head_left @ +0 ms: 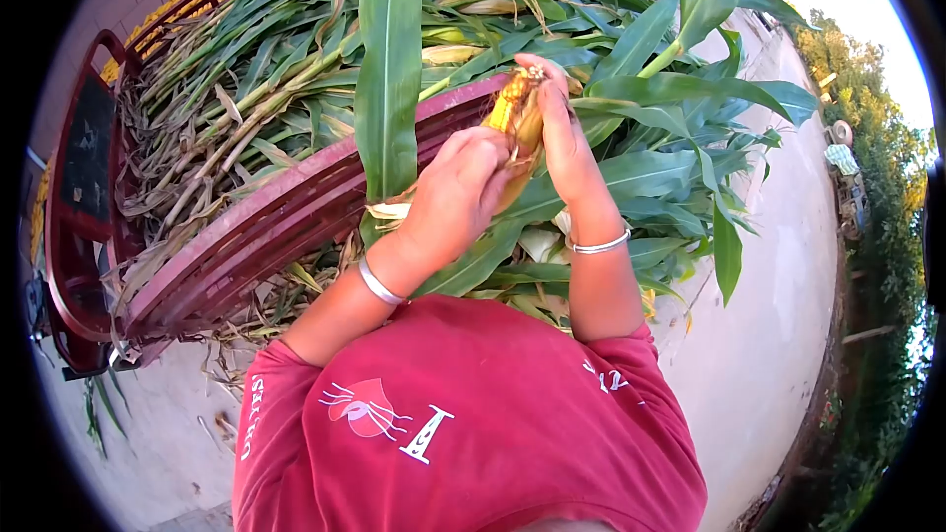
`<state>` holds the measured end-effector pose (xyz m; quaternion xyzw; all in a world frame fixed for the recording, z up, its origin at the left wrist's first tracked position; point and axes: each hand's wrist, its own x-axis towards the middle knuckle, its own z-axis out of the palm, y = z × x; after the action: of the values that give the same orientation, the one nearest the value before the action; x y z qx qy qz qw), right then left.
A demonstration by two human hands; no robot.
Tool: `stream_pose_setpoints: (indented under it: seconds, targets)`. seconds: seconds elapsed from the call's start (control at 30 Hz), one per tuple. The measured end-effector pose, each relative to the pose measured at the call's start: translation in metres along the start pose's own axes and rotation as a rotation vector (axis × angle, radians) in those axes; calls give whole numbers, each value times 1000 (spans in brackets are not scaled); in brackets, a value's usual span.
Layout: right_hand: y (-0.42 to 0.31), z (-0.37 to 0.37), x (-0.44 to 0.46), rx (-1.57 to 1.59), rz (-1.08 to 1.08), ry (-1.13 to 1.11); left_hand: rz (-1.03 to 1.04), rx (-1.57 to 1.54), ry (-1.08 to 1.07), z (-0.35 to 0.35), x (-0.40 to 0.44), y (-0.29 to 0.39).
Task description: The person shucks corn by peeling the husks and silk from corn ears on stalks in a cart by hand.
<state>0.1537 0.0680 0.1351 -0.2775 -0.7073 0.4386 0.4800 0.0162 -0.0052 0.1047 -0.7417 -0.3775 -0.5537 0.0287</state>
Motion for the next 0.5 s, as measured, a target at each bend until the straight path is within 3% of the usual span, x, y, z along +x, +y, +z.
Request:
stream_pose_setpoints:
  seconds: [0.2, 0.27, 0.33, 0.37, 0.4, 0.47, 0.5]
  targets:
    - [-5, 14, 11, 140, 57, -54, -210, -202, 118, 7, -5, -10]
    - [8, 25, 17, -175, -112, 65, -397, -361, 50, 4, -17, 0]
    - [15, 41, 29, -464, -228, 341, -389, -587, -11, 5, -32, 1]
    - [21, 42, 34, -411, -237, 373, -537, -723, -79, 1, -37, 2]
    - [28, 39, 40, -357, -243, 405, -547, -718, -76, -10, -52, -3]
    - [35, 25, 54, -438, -235, 455, -662, -618, -349, -34, -100, -24]
    - [48, 13, 64, -390, -190, 421, -696, -588, -329, -37, -142, -28]
